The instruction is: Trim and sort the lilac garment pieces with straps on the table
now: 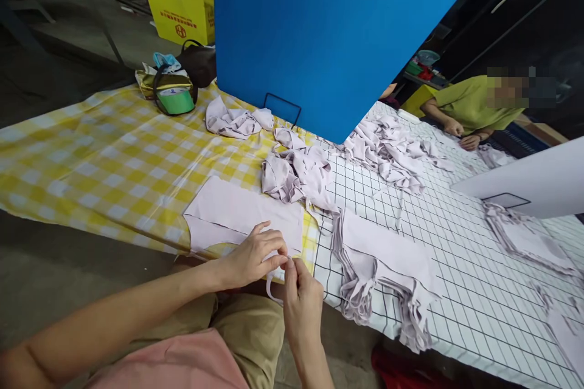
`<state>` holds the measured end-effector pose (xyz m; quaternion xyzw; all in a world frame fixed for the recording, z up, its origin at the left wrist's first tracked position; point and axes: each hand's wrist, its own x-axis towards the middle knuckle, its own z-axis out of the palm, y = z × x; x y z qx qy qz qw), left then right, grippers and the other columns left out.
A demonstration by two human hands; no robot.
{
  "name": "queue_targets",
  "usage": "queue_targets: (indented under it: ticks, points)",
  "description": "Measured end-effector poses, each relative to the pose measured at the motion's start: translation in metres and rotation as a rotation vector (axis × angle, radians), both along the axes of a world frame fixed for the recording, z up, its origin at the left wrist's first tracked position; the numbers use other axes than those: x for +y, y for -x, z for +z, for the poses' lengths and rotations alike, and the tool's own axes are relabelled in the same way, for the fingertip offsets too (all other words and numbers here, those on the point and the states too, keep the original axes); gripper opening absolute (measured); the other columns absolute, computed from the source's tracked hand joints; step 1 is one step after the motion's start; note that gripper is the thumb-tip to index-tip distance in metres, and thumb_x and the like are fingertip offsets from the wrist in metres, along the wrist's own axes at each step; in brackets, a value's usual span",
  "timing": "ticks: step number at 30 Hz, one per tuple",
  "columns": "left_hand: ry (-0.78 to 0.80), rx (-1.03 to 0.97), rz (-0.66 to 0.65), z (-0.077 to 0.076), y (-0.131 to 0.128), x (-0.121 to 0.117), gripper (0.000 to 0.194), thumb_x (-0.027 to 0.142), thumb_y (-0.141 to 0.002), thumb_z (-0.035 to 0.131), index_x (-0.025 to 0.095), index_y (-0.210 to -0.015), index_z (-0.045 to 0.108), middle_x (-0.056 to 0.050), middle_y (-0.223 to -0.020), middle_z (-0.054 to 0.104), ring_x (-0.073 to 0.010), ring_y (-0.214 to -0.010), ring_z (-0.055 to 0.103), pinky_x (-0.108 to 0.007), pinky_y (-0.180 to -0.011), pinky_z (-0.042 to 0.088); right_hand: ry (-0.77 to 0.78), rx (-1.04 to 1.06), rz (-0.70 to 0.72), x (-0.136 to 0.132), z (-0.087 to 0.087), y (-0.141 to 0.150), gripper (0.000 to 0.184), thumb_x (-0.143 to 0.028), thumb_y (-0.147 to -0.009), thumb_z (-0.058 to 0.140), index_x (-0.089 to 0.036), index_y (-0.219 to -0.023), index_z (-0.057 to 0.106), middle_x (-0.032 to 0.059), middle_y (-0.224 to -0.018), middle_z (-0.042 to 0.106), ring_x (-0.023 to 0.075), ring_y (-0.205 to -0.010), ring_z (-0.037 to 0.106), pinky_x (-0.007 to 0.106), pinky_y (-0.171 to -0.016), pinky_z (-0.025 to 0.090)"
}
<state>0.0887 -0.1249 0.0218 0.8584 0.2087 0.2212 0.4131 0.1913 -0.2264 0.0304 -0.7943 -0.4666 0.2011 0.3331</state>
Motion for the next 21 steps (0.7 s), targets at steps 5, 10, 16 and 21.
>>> queue_targets:
  ticks: [5, 10, 16, 21]
  points:
    - [0.216, 0.019, 0.085, -0.008, 0.002, 0.008, 0.015, 0.021, -0.077, 0.049, 0.017, -0.063, 0.050, 0.001, -0.071, 0.058, -0.0146, -0.077, 0.051, -0.032, -0.088, 0.035, -0.008, -0.193, 0.043, -0.003, -0.008, 0.000, 0.033, -0.046, -0.086, 0.042, -0.017, -0.085, 0.058, -0.0055, -0.047, 0.048, 0.0091, -0.038, 0.041, 0.019, -0.041, 0.030]
    - [0.609, 0.089, -0.007, -0.019, 0.013, 0.016, 0.017, 0.028, -0.072, 0.050, 0.015, -0.062, 0.052, 0.003, -0.062, 0.048, -0.0116, -0.065, 0.044, -0.022, -0.061, 0.034, -0.253, -0.551, 0.226, -0.004, -0.019, -0.001, 0.027, -0.028, -0.091, 0.040, -0.019, -0.095, 0.064, -0.0012, -0.055, 0.058, 0.0094, -0.045, 0.052, 0.018, -0.046, 0.034]
    - [0.685, 0.133, -0.116, -0.025, 0.019, 0.022, 0.021, 0.029, -0.076, 0.046, 0.014, -0.060, 0.048, 0.005, -0.058, 0.040, -0.0091, -0.056, 0.038, -0.021, -0.052, 0.030, -0.285, -0.578, 0.319, 0.005, -0.025, -0.003, 0.024, -0.024, -0.091, 0.041, -0.019, -0.083, 0.063, -0.0009, -0.058, 0.053, 0.0096, -0.048, 0.047, 0.020, -0.049, 0.033]
    - [-0.065, 0.091, 0.055, -0.035, 0.018, 0.036, 0.007, 0.017, -0.077, 0.051, 0.015, -0.078, 0.057, -0.003, -0.087, 0.054, -0.0161, -0.087, 0.049, -0.026, -0.081, 0.039, -0.151, -0.248, 0.234, 0.030, -0.029, -0.014, 0.020, -0.027, -0.087, 0.041, -0.019, -0.073, 0.054, 0.0006, -0.068, 0.055, 0.0118, -0.058, 0.050, 0.021, -0.055, 0.037]
